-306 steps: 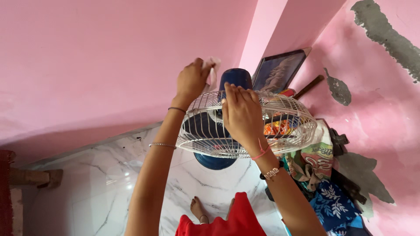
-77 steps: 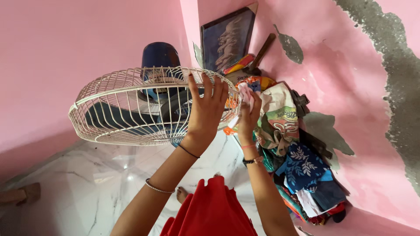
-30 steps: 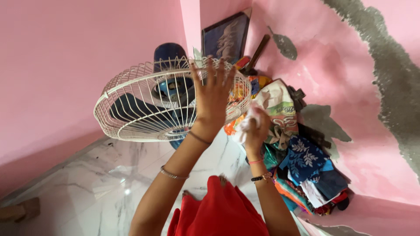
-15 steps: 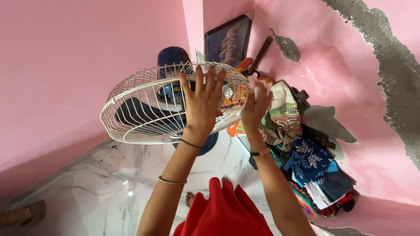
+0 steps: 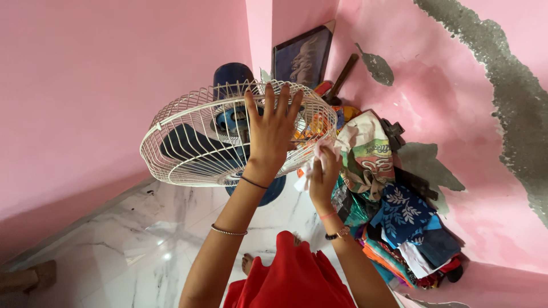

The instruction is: The person cleans a standing fan using a white cloth. They wipe the front grill, the motor housing, and the fan blades while rotating the fan head to access different areas.

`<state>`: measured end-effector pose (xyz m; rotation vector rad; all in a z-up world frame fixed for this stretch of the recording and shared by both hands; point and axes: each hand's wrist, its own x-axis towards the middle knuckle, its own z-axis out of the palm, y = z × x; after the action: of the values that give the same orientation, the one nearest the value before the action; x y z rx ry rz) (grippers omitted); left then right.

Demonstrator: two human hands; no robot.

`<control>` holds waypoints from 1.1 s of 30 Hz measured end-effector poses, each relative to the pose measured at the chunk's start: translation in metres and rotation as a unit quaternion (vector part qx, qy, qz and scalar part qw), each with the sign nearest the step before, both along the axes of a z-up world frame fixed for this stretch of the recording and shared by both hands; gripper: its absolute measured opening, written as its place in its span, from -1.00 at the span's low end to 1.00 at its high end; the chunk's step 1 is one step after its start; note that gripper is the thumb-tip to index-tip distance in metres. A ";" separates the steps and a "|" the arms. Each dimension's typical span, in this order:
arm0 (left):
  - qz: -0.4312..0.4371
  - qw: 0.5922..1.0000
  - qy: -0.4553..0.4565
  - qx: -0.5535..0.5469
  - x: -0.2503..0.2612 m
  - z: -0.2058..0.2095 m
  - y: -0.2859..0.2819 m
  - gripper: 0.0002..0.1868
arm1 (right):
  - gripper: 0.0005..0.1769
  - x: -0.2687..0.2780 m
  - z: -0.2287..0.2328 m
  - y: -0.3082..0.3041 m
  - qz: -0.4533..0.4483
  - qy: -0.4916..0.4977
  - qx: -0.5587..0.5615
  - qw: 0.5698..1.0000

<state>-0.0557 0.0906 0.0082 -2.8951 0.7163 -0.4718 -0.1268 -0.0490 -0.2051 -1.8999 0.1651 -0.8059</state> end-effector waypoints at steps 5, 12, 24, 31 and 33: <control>0.017 0.996 0.057 -0.067 0.004 0.013 0.026 0.53 | -0.67 0.001 0.053 -0.017 -0.048 -0.131 -0.010 0.990; 0.035 0.994 0.015 -0.099 -0.007 0.011 0.043 0.43 | -0.70 0.097 0.131 -0.029 -0.025 0.017 -0.137 0.990; 0.026 0.991 0.003 -0.127 -0.007 0.005 0.042 0.39 | -0.75 0.031 0.063 0.000 -0.022 -0.087 -0.050 0.995; 0.010 0.992 0.008 -0.127 0.000 0.009 0.045 0.43 | -0.78 0.002 0.056 0.017 0.010 -0.087 -0.068 0.994; 0.001 0.991 0.009 -0.136 -0.001 0.010 0.050 0.46 | -0.77 -0.004 0.067 0.018 -0.007 -0.108 -0.091 0.990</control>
<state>-0.0571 0.1409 0.0180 -3.1555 0.7028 -0.5870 -0.1304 -0.0312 -0.1382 -1.9665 -0.0302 -1.0597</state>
